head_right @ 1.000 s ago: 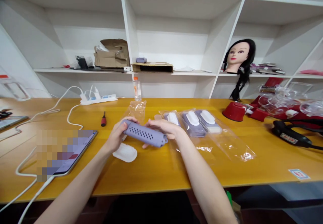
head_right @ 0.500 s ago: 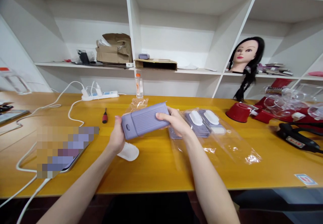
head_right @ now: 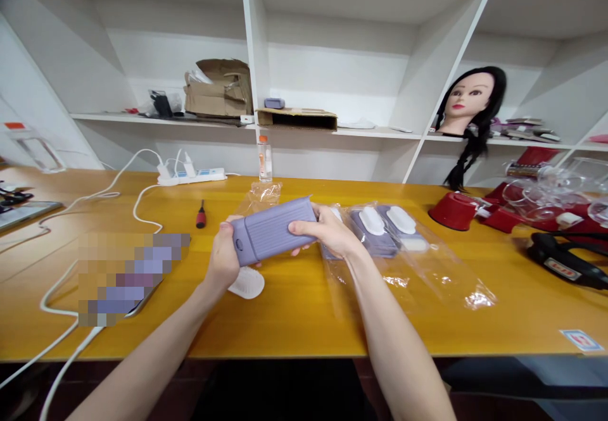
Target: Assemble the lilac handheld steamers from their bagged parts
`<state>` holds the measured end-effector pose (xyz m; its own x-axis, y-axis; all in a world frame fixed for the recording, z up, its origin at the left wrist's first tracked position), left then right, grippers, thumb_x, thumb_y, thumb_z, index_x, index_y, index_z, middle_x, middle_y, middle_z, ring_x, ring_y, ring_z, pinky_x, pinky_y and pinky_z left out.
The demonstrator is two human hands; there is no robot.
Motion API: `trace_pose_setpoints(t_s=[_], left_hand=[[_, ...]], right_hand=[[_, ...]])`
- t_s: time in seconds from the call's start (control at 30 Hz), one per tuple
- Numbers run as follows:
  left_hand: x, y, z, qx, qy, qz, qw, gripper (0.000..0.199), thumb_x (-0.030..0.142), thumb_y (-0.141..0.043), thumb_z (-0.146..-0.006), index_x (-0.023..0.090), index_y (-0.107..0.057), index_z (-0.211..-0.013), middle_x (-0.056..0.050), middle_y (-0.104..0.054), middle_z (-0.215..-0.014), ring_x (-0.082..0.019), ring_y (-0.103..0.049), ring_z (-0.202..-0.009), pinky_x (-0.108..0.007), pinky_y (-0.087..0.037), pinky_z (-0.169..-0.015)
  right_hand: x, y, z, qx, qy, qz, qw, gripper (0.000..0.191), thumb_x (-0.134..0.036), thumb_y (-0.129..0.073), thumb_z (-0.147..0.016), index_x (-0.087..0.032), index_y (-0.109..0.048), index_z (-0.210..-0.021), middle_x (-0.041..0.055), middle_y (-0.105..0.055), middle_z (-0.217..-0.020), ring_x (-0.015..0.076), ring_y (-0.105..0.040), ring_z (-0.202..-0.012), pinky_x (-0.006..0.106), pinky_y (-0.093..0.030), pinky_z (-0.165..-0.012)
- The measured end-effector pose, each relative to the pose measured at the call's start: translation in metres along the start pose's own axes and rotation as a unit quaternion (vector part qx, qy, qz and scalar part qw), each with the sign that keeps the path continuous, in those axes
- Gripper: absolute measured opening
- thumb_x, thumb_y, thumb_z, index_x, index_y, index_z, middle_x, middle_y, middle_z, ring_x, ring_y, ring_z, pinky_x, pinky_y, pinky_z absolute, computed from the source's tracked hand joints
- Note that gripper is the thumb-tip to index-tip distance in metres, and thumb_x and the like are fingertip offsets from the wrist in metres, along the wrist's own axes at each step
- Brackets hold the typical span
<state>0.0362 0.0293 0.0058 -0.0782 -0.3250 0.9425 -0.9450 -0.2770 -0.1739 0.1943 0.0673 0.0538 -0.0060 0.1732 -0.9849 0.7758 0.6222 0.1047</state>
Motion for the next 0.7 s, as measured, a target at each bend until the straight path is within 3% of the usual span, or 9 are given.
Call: trace_pose_setpoints(t_s=[0.3,0.47,0.6,0.7], left_hand=[[0.0,0.005,0.001,0.012,-0.034,-0.04,0.999,0.05,0.065,-0.028,-0.081,0.02,-0.05,-0.088,0.002,-0.049,-0.06,-0.011,-0.046,-0.039,-0.022,-0.038,-0.03],[0.0,0.011,0.0,0.027,-0.047,-0.059,0.997,0.048,0.062,-0.03,-0.083,0.02,-0.052,-0.087,0.002,-0.048,-0.058,-0.011,-0.045,-0.04,-0.022,-0.037,-0.032],[-0.01,0.011,-0.004,0.033,-0.001,-0.055,0.998,0.049,0.064,-0.03,-0.081,0.02,-0.052,-0.088,0.002,-0.049,-0.059,-0.012,-0.045,-0.038,-0.024,-0.037,-0.031],[-0.021,0.002,-0.006,0.003,0.057,-0.005,0.998,0.052,0.067,-0.031,-0.079,0.02,-0.051,-0.091,0.0,-0.052,-0.064,-0.013,-0.05,-0.042,-0.025,-0.041,-0.032]], right_hand=[[0.002,-0.002,-0.001,0.011,0.008,-0.008,1.0,0.036,-0.031,-0.072,-0.067,-0.014,-0.054,-0.094,0.0061,-0.065,-0.084,0.0175,-0.065,-0.062,0.031,-0.057,-0.051],[0.001,-0.005,-0.001,0.013,0.021,-0.003,1.0,0.034,-0.031,-0.071,-0.068,-0.014,-0.055,-0.092,0.0044,-0.064,-0.079,0.017,-0.065,-0.059,0.03,-0.057,-0.05],[0.004,-0.004,-0.002,0.02,0.007,0.003,1.0,0.03,-0.03,-0.07,-0.07,-0.014,-0.056,-0.09,0.0036,-0.065,-0.076,0.0147,-0.065,-0.051,0.021,-0.051,-0.041],[0.01,0.003,-0.003,0.023,-0.017,-0.006,1.0,0.029,-0.032,-0.069,-0.071,-0.014,-0.055,-0.09,0.0051,-0.066,-0.077,0.0149,-0.065,-0.048,0.017,-0.043,-0.033]])
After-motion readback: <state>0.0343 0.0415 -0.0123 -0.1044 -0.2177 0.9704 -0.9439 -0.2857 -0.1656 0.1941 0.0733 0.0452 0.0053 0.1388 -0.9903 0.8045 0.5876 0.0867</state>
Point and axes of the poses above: each hand's wrist, its own z-axis away from the middle knuckle, its own y-axis out of the back of the hand, x = y × z, the point moved 9 cm from there along -z, towards the middle knuckle
